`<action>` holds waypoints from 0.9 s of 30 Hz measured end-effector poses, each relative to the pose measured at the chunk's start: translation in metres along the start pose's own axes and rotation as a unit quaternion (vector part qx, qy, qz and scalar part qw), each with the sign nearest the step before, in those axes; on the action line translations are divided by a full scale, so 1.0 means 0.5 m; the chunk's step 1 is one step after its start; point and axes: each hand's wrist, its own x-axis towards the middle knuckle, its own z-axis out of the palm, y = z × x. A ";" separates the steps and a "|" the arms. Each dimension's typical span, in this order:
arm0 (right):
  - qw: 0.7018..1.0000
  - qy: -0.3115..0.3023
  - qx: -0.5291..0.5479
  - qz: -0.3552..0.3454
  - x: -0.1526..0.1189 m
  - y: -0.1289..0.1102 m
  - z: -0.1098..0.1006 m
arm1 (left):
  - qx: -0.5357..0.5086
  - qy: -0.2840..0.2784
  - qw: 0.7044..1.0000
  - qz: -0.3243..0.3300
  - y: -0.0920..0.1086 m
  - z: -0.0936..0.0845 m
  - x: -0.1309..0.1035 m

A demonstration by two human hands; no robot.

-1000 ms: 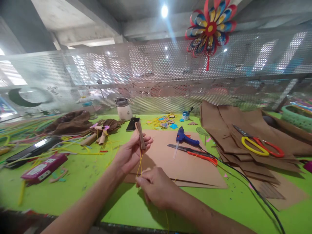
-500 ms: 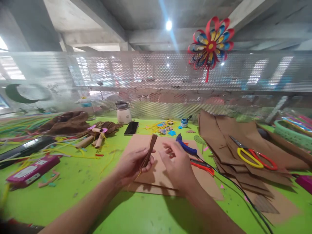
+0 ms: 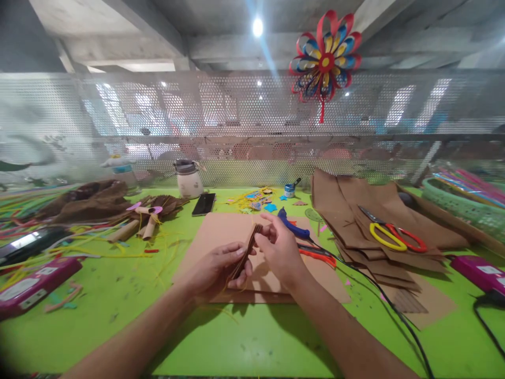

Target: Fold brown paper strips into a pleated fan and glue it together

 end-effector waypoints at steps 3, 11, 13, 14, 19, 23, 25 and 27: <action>1.000 0.003 -0.002 -0.003 -0.001 0.000 0.000 | 0.002 0.005 1.000 0.000 -0.001 0.002 0.001; 1.000 -0.027 -0.012 0.004 -0.004 0.008 0.006 | 0.018 0.020 1.000 0.006 -0.001 0.015 -0.002; 0.999 -0.029 -0.024 0.003 -0.003 0.009 0.005 | 0.024 0.023 0.999 0.007 -0.001 0.018 -0.003; 0.999 -0.028 -0.029 0.002 -0.003 0.010 0.004 | 0.029 0.020 0.999 0.009 -0.001 0.019 -0.003; 0.997 -0.002 -0.079 -0.018 0.001 0.018 -0.001 | 0.130 0.045 0.990 0.034 -0.004 0.018 0.000; 0.993 0.009 -0.113 -0.023 0.001 0.019 0.002 | 0.229 0.096 0.965 0.078 -0.005 0.020 0.003; 0.991 0.009 -0.129 -0.026 -0.001 0.017 0.005 | 0.254 0.106 0.958 0.081 -0.007 0.023 0.004; 0.989 0.012 -0.147 -0.033 -0.002 0.017 0.009 | 0.274 0.108 0.952 0.080 -0.010 0.024 0.005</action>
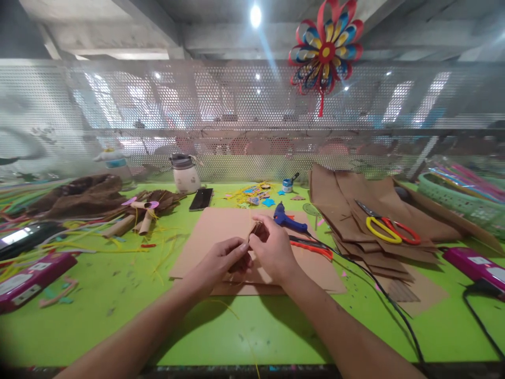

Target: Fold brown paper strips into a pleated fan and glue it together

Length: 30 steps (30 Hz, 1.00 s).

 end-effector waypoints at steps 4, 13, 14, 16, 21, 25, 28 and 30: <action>0.999 0.014 -0.035 -0.003 -0.003 0.004 0.006 | 0.082 0.038 0.995 0.051 -0.009 0.002 0.004; 0.999 0.033 -0.033 -0.007 -0.007 0.006 0.013 | 0.128 0.049 0.986 0.096 -0.015 -0.002 0.001; 0.999 0.033 -0.031 -0.007 -0.007 0.006 0.013 | 0.110 0.042 0.989 0.092 -0.015 -0.003 0.001; 0.999 0.029 -0.025 -0.009 -0.007 0.007 0.012 | 0.056 0.028 0.996 0.069 -0.015 -0.003 0.001; 0.997 -0.016 0.070 0.006 0.001 0.010 0.005 | -0.056 0.022 0.998 0.004 -0.002 -0.002 0.000; 0.990 -0.034 0.126 0.045 0.007 0.003 -0.003 | -0.088 0.012 0.996 -0.023 0.008 0.000 -0.001; 0.987 -0.035 0.143 0.059 0.009 -0.003 -0.006 | -0.118 -0.006 0.992 -0.039 0.004 0.000 -0.001; 0.987 -0.032 0.147 0.058 0.011 -0.003 -0.006 | -0.137 -0.016 0.989 -0.052 -0.002 0.000 -0.001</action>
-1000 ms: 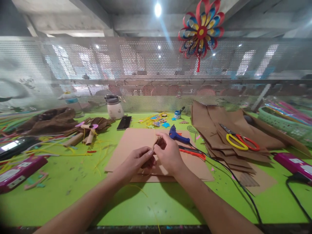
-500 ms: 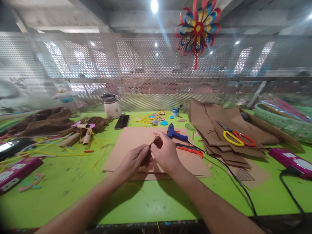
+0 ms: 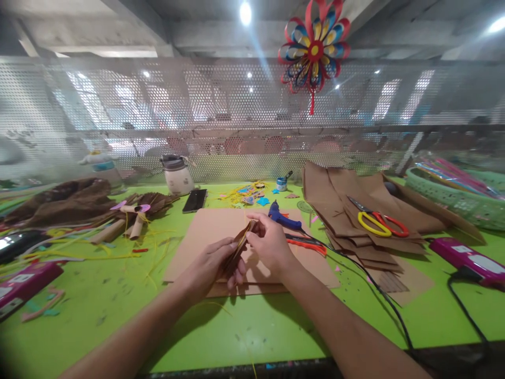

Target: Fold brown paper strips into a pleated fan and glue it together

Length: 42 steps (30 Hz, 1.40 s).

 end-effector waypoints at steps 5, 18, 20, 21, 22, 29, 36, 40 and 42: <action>1.000 0.001 0.013 0.011 0.008 0.008 -0.003 | -0.001 -0.008 1.000 -0.024 -0.010 0.000 0.002; 0.996 -0.005 0.087 0.028 0.015 -0.002 -0.016 | -0.071 -0.057 0.994 -0.056 0.019 -0.009 -0.012; 0.997 -0.016 0.078 0.012 0.016 -0.006 -0.020 | -0.072 -0.056 0.994 -0.053 0.024 -0.010 -0.014; 0.997 -0.013 0.069 0.001 0.017 -0.007 -0.023 | -0.074 -0.054 0.995 -0.050 0.028 -0.010 -0.016; 0.998 0.002 0.062 -0.012 0.020 -0.008 -0.028 | -0.078 -0.053 0.995 -0.045 0.033 -0.010 -0.019; 0.990 0.074 0.074 -0.098 0.034 -0.015 -0.066 | -0.070 -0.104 0.991 -0.037 0.069 -0.034 -0.041; 0.976 -0.179 0.037 -0.121 0.014 -0.036 -0.060 | -0.070 -0.139 0.987 -0.040 0.080 -0.047 -0.047; 0.979 -0.120 -0.097 -0.133 0.018 -0.024 -0.054 | -0.078 -0.111 0.991 -0.002 0.087 -0.050 -0.048; 0.983 -0.098 -0.100 -0.119 0.019 -0.017 -0.049 | -0.084 -0.104 0.991 0.016 0.088 -0.052 -0.049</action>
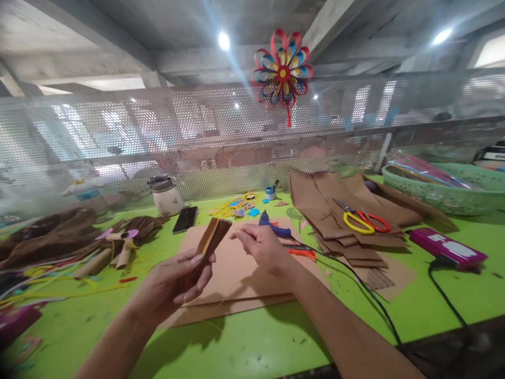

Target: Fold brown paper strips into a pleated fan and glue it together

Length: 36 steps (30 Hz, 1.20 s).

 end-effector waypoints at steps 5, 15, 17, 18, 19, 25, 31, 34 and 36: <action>0.999 -0.012 0.034 0.018 -0.005 0.006 0.018 | -0.009 -0.009 1.000 0.015 -0.001 -0.004 -0.004; 0.995 0.011 0.096 0.035 -0.019 -0.007 0.049 | -0.041 0.078 0.995 0.056 -0.004 -0.007 0.009; 0.991 0.033 0.121 0.037 -0.022 -0.012 0.050 | -0.056 0.072 0.994 0.058 -0.003 -0.012 0.008; 0.990 0.049 0.130 0.037 -0.022 -0.013 0.049 | -0.061 0.059 0.995 0.057 -0.003 -0.014 0.007; 0.988 0.067 0.137 0.036 -0.022 -0.013 0.046 | -0.062 0.041 0.996 0.054 -0.002 -0.017 0.005; 0.969 0.158 0.192 0.003 -0.010 -0.010 0.017 | 0.001 -0.049 0.998 0.028 0.007 -0.039 -0.013; 0.960 0.117 0.243 -0.069 -0.013 -0.040 -0.018 | 0.096 -0.066 0.993 -0.031 0.004 -0.061 -0.022; 0.982 -0.033 0.177 -0.056 -0.025 -0.060 -0.031 | 0.125 -0.065 0.989 -0.043 0.002 -0.067 -0.021; 0.982 -0.128 0.137 -0.034 -0.033 -0.069 -0.037 | 0.136 -0.063 0.988 -0.045 0.002 -0.071 -0.019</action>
